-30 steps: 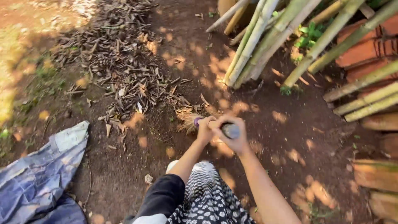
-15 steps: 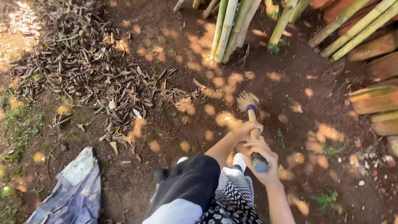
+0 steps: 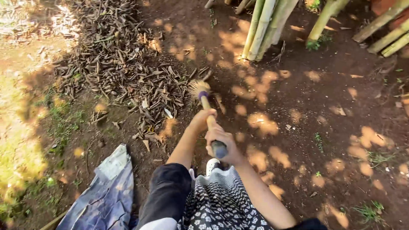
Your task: Sweeping dry leaves and debris into a pile using a broom in a backyard.
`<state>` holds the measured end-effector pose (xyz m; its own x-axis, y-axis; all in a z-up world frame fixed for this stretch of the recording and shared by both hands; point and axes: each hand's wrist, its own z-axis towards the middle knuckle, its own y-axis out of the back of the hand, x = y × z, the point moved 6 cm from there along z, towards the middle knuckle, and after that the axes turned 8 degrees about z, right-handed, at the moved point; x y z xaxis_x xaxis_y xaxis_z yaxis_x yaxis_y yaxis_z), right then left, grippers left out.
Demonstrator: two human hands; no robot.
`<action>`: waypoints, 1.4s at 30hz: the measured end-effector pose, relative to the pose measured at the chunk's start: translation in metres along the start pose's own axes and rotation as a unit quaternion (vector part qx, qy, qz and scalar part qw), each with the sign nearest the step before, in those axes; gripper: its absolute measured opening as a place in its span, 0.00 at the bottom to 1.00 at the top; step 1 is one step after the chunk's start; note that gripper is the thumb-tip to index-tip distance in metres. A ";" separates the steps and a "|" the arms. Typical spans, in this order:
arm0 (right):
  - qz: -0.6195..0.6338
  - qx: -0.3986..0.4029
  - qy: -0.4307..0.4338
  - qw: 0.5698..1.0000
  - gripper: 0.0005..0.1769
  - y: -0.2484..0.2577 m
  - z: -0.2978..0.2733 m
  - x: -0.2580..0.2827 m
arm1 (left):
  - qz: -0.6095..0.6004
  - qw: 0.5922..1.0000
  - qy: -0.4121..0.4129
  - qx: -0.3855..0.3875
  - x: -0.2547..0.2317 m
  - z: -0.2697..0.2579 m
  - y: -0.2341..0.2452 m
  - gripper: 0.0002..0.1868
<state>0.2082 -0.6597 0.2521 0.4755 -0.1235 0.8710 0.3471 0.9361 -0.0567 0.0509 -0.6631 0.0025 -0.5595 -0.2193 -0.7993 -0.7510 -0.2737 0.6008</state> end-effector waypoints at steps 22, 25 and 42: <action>-0.238 -0.113 -0.031 0.964 0.09 0.084 -0.142 0.189 | -0.095 0.943 -0.277 0.158 -0.284 -0.003 -0.188 0.11; -0.244 -0.168 -0.043 0.954 0.09 0.079 -0.165 0.154 | -0.216 0.904 -0.195 0.313 -0.244 -0.008 -0.247 0.08; -0.004 -0.090 0.035 0.995 0.14 -0.206 -0.001 0.004 | 0.052 0.973 0.090 0.207 0.065 -0.134 0.114 0.20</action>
<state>0.1393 -0.8528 0.2669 0.5255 -0.1597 0.8357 0.4879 0.8612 -0.1422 -0.0235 -0.8343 0.0208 -0.5982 -0.3964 -0.6964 -0.7907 0.1509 0.5933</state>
